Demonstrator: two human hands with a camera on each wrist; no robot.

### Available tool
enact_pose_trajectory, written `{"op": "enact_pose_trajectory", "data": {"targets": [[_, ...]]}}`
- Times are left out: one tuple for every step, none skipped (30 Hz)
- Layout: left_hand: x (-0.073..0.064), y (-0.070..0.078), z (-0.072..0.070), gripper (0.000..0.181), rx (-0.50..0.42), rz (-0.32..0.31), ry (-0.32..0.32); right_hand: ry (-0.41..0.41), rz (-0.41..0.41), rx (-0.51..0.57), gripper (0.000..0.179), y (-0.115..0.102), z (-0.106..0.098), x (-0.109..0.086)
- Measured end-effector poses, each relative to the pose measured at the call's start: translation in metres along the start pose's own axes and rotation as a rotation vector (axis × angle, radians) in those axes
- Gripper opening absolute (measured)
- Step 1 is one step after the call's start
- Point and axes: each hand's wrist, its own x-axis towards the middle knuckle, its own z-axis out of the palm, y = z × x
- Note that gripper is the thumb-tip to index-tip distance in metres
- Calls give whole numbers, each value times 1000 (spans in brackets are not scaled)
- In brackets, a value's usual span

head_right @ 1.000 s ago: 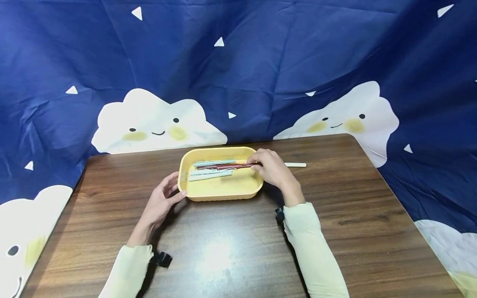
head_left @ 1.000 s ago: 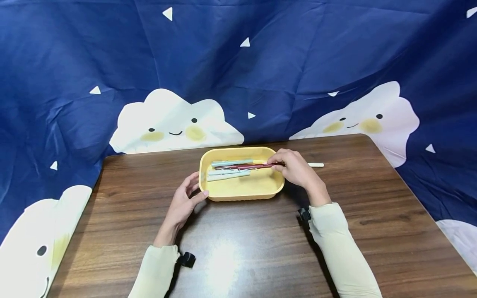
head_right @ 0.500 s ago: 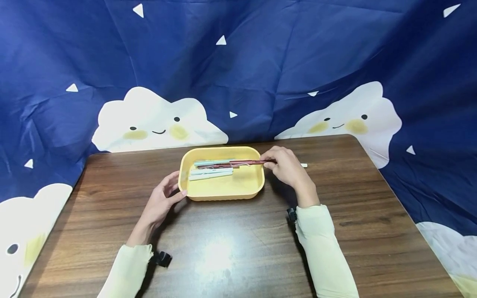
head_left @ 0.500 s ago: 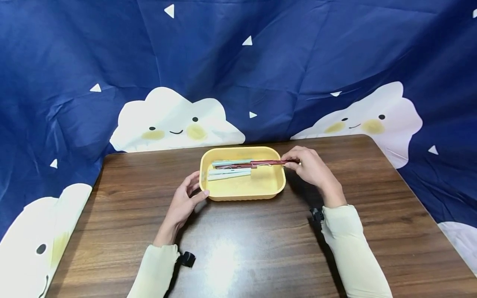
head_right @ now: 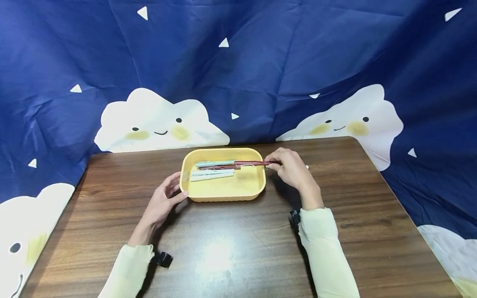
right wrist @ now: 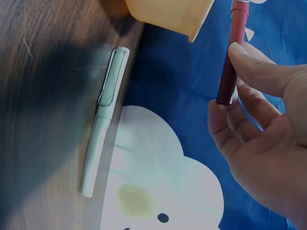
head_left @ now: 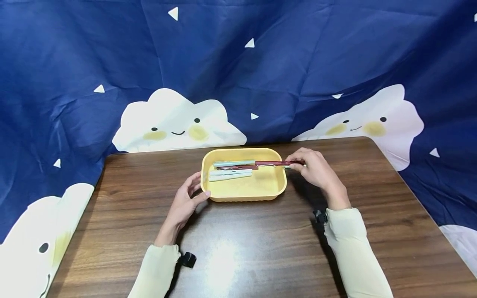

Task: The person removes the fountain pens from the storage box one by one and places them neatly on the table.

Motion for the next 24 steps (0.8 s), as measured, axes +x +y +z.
{"op": "enact_pose_trajectory", "data": {"targets": [[0,0,0,71,-5,-1,-1,3,4,-1,15,1,-1,-1],[-1,0,1,71,-8,-1,-1,8,8,-1,15,1,-1,-2],[-1,0,1,71,-10,-1,-1,14,11,-1,15,2,-2,-3],[-1,-1,1,71,-9,-1,0,21,13,-2,15,2,-3,-4],[-1,-1,1,70,-9,-1,0,27,17,-1,15,3,-4,-5],[0,-1,1,70,-10,-1,1,32,21,1,14,4,-5,-6],[0,-1,1,70,-9,-2,2,39,24,1,14,5,-6,-7],[0,-2,1,70,-7,-4,1,46,24,-2,14,6,-7,-8],[0,-2,1,70,-5,-6,-1,52,24,-5,14,8,-8,-9],[0,-2,1,70,-5,-8,-2,57,25,-7,14,9,-9,-10],[0,-2,0,70,-4,-9,-3,61,25,-9,15,10,-10,-11],[0,-2,0,70,-4,-11,-3,66,23,-15,15,11,-11,-12],[0,-2,0,71,-4,-12,-3,71,20,-20,15,13,-11,-13],[0,-2,0,71,-4,-12,-3,75,17,-26,16,14,-12,-14],[0,-2,0,71,-5,-12,-3,78,15,-30,16,15,-12,-14],[0,-1,0,71,-4,-10,-3,79,13,-33,16,16,-13,-15],[1,-1,0,71,-4,-9,-3,79,12,-35,16,17,-13,-16],[0,-1,0,71,-7,-8,-3,80,11,-37,16,17,-14,-16],[0,0,0,71,-9,-7,-2,80,12,-37,16,18,-14,-17],[0,1,0,71,-10,-7,-2,81,14,-38,16,19,-15,-18],[0,1,0,71,-11,-7,-3,82,15,-38,16,19,-15,-18],[0,1,0,71,-13,-7,-3,83,18,-38,16,20,-15,-19],[-1,2,1,71,-16,-7,-4,83,21,-40,16,21,-16,-20],[-1,2,1,71,-20,-7,-3,83,23,-41,16,21,-16,-21]]}}
